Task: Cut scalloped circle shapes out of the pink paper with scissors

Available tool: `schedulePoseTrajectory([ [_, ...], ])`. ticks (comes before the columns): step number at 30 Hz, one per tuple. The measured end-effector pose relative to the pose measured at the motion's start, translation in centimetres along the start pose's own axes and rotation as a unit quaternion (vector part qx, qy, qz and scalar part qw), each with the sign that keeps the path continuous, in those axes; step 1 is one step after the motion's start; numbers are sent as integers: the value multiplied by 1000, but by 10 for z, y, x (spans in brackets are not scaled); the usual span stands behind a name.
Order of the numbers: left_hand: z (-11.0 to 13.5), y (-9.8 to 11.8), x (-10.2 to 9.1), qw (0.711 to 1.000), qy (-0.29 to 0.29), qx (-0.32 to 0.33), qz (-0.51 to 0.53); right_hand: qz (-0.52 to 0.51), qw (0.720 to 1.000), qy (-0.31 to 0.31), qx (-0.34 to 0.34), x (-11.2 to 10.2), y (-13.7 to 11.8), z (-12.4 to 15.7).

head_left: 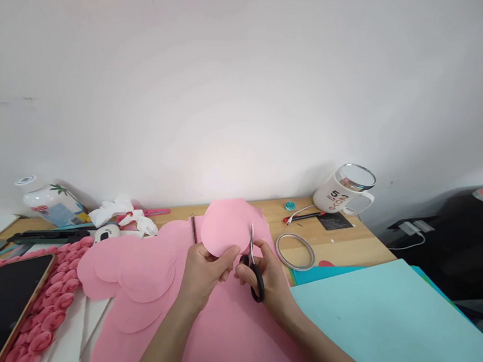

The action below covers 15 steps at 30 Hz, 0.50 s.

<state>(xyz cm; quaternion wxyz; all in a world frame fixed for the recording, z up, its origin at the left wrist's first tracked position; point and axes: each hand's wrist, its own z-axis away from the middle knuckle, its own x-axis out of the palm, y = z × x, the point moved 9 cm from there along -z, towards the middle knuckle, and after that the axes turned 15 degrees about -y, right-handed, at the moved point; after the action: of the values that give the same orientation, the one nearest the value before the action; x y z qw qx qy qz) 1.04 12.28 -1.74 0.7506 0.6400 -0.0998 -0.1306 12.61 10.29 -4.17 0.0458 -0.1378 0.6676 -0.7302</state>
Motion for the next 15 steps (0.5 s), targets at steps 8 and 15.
schedulePoseTrajectory([
  [8,2,2,4,1000,-15,2,8,-30,997,-33,-61,0,-2,-4],
  [15,1,3,2,1000,-16,2,-17,-22,998,-30,-57,-1,0,-3],
])
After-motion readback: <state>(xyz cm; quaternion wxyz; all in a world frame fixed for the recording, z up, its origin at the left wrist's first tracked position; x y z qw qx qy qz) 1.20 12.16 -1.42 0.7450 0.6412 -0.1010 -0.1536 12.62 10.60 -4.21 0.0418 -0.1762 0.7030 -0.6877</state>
